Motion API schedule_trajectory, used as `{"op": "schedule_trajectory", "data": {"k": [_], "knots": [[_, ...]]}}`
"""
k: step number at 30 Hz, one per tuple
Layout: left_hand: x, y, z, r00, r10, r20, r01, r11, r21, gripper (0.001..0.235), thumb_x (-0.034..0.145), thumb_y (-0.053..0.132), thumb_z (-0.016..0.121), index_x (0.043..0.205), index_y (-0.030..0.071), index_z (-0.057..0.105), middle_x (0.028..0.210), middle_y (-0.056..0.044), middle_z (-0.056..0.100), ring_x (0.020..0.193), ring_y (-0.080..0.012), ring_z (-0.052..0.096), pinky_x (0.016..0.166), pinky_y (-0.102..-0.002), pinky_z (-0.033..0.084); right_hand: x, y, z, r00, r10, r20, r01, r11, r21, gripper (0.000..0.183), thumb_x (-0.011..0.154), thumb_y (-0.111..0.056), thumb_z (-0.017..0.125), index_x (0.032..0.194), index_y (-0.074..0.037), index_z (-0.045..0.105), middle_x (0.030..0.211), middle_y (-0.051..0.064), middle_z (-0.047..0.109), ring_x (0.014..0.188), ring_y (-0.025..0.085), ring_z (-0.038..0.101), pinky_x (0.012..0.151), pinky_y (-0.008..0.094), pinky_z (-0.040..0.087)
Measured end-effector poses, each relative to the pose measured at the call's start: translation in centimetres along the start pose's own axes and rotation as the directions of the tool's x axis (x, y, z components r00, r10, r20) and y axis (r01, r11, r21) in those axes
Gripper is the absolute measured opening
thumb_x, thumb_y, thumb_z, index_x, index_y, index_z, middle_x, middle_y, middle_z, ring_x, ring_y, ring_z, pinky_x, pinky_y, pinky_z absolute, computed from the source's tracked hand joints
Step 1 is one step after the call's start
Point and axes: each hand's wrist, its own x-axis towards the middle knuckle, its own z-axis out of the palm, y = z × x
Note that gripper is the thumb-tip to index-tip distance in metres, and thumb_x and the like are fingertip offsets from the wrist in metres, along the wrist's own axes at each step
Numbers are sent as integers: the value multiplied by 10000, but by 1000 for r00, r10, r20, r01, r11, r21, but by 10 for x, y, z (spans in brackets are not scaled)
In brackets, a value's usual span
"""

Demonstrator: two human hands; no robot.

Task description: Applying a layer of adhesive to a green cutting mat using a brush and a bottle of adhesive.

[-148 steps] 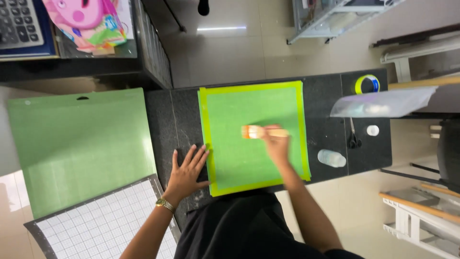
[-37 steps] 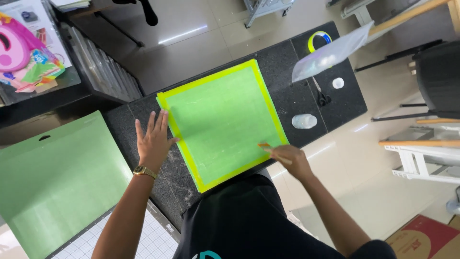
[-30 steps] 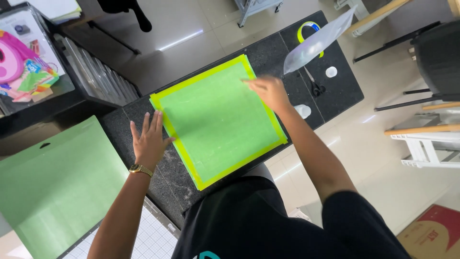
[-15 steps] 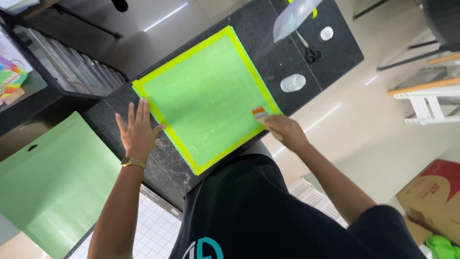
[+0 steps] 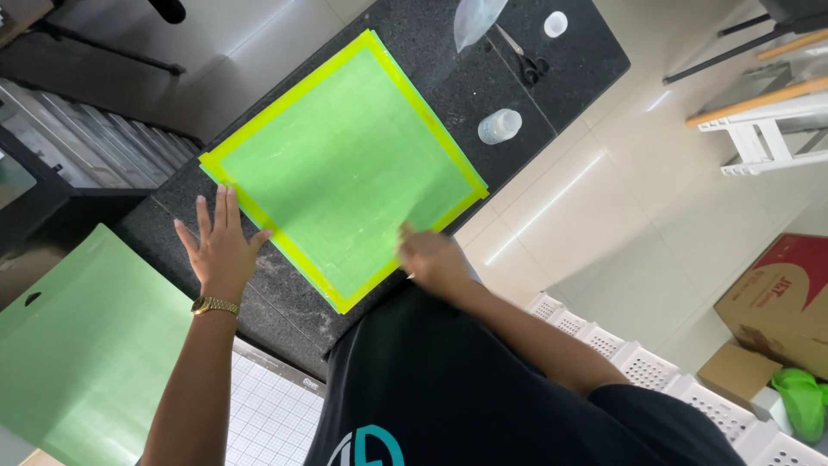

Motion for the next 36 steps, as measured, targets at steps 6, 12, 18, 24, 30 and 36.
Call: {"op": "schedule_trajectory", "data": {"k": [6,12,18,24,30,36], "knots": [[-1,2,-2,1000,-11,4,11,1000,-2,928,935,722,384,1662,183,182,1728,-17,176,1574,-333,136,1217,-711,17,52,-12,-72,987,160,-28,-132,889,437,94,963,-131,674,948,-57,728,1021,113,779,958,310,741,849,412,594],[-4,6,-9,1000,-20,-3,20,999,-37,891,956,667,415,1661,168,195,1728,-26,181,1571,-342,151,1215,-705,30,16,97,-36,990,95,-109,-115,974,-193,159,979,-181,679,1107,-117,749,989,39,764,908,199,748,857,309,579],[-6,9,-16,999,-36,35,39,997,-65,893,956,637,453,1661,165,176,1728,-21,170,1576,-322,120,1224,-683,1,4,-36,57,978,-188,92,176,976,125,217,852,-178,695,1053,-95,706,934,90,719,879,278,710,785,396,579],[-11,15,-31,998,-39,55,47,988,-147,940,935,590,548,1656,113,179,1718,-72,196,1570,-358,134,1198,-724,46,99,-93,-54,879,-161,449,-228,686,691,200,1049,-236,592,1085,-93,727,881,160,776,877,351,748,814,445,578],[1,9,-9,996,-90,23,92,987,-132,948,890,526,669,1654,184,222,1712,-6,224,1577,-299,112,1215,-694,1,110,-11,-68,956,157,249,-261,841,474,417,996,-198,658,625,-7,675,502,174,577,532,406,588,585,390,464],[1,5,-11,999,-32,-1,32,994,-105,986,881,573,632,1640,163,154,1707,16,151,1556,-302,89,1191,-685,84,94,-40,-40,791,-165,589,-344,676,652,310,993,-351,639,1061,-92,796,1141,64,787,1033,182,746,866,288,570]]}}
